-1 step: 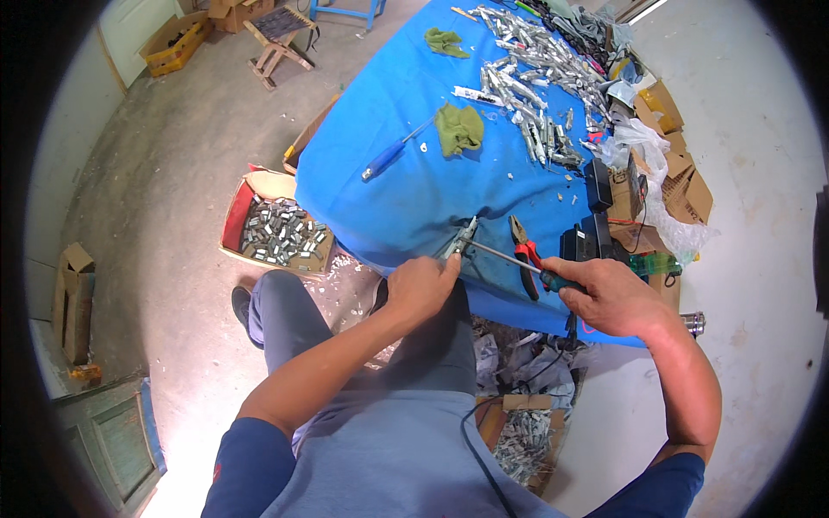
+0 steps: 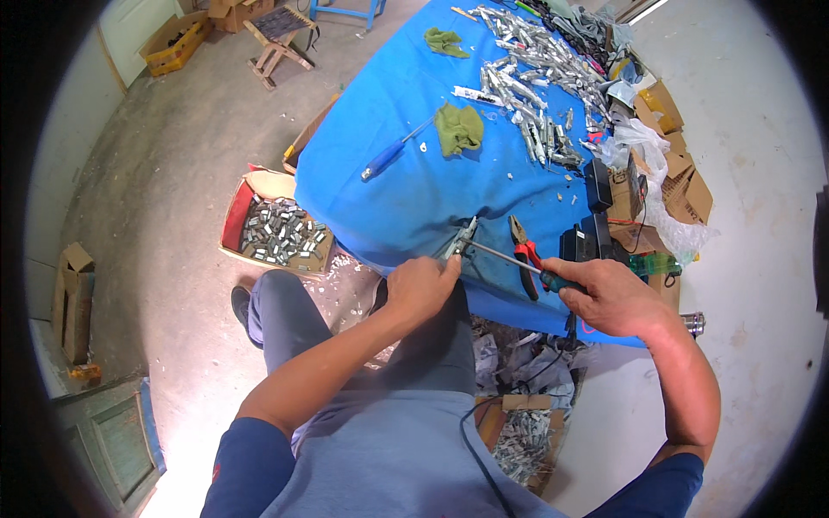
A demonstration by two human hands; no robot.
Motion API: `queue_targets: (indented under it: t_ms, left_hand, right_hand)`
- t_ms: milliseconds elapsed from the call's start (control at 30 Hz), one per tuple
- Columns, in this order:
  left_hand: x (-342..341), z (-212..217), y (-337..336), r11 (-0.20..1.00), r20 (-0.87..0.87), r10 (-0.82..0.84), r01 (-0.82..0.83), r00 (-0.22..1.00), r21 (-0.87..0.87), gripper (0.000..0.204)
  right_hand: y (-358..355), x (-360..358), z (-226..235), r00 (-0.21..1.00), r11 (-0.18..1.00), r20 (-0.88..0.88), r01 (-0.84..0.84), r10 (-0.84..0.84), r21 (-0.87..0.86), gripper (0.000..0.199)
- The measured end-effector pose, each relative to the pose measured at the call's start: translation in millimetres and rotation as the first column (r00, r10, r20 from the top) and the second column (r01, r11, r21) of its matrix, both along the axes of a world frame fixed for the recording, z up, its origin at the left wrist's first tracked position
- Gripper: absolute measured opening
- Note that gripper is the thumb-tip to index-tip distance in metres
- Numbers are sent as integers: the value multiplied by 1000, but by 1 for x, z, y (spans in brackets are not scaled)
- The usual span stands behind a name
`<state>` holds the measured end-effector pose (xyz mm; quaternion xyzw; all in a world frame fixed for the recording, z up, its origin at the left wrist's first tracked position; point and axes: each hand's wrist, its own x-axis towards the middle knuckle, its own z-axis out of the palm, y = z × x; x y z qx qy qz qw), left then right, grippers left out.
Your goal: The person uses a soldering iron and pliers to modify and assemble small metal components on a blue workbench. They handle the parts individually, applying heat and manipulating them with the tools.
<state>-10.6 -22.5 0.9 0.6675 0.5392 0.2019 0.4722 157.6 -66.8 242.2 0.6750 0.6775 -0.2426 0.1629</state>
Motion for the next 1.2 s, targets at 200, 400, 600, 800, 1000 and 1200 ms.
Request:
queue_targets:
  t_ms: [200,400,600,800,1000,1200]
  left_hand:
    - [0,1,2,975,-64,45,-30,997,219,61]
    - [-2,14,10,945,-123,59,-16,991,326,56]
    - [-3,20,21,881,-185,58,37,981,471,53]
    - [-4,17,34,860,-270,52,94,961,501,53]
    - [-8,17,47,845,-303,70,105,951,524,54]
    - [-8,15,52,818,-228,18,117,973,563,49]
  right_hand:
    - [-2,13,-3,993,1000,-115,18,-17,10,44]
    - [-5,26,-7,905,949,-291,281,-311,-139,44]
    - [-23,44,-29,815,915,-416,379,-402,-142,43]
    - [-42,55,-51,837,944,-452,329,-308,-35,43]
    - [-50,58,-62,836,943,-465,332,-290,10,42]
    - [-64,48,-70,819,921,-472,387,-326,34,43]
